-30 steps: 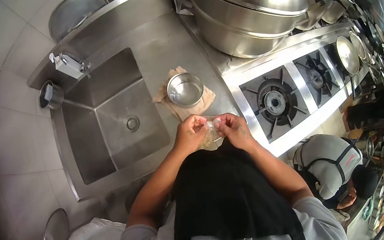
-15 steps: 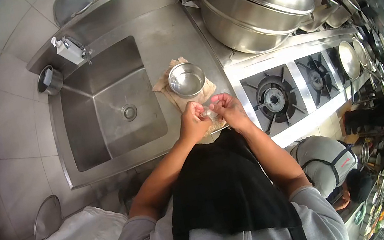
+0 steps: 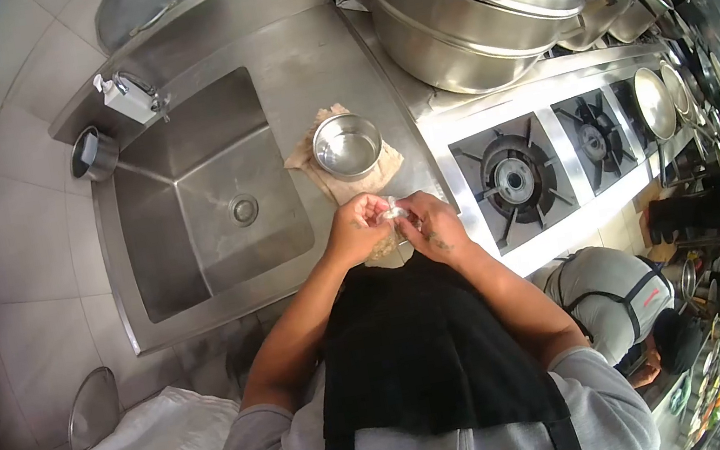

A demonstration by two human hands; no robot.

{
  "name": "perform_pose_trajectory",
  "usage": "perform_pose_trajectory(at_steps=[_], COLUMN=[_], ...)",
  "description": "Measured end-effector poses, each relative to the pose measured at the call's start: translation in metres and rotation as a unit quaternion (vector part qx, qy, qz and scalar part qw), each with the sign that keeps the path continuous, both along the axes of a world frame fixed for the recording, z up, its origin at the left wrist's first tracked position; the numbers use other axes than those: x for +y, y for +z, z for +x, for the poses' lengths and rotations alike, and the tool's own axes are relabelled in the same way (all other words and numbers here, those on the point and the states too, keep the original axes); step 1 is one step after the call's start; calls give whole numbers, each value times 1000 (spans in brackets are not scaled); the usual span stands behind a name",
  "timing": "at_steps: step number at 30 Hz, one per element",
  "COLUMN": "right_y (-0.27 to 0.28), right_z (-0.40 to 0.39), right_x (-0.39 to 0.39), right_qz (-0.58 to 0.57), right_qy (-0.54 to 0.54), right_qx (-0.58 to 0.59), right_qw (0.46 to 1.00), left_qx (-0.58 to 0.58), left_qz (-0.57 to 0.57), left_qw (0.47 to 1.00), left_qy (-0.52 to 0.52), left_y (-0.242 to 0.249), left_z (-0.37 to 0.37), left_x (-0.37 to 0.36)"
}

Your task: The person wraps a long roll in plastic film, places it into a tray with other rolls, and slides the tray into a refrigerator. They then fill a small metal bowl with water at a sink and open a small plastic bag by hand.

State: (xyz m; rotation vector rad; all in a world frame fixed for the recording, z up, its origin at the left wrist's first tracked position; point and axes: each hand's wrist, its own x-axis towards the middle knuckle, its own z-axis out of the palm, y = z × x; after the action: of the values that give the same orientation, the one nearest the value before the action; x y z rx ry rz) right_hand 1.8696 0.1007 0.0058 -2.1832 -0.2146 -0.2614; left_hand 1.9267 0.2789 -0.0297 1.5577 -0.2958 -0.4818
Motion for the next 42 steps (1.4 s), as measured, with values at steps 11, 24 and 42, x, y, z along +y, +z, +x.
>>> perform_pose_trajectory(at_steps=[11,24,42], right_y=[-8,-15,-30], right_z=[6,20,36], right_x=[2,-8,-3], right_qz=[13,239,201], right_qy=[-27,-14,-48], right_qx=[62,274,155], right_qw=[998,932,966], left_qx=[5,-101,120], left_qz=[0,46,-165], left_qw=[1000,994,977], left_qy=[-27,-8,68], left_y=[-5,16,4], left_z=[3,2,9], left_x=[2,-2,-2])
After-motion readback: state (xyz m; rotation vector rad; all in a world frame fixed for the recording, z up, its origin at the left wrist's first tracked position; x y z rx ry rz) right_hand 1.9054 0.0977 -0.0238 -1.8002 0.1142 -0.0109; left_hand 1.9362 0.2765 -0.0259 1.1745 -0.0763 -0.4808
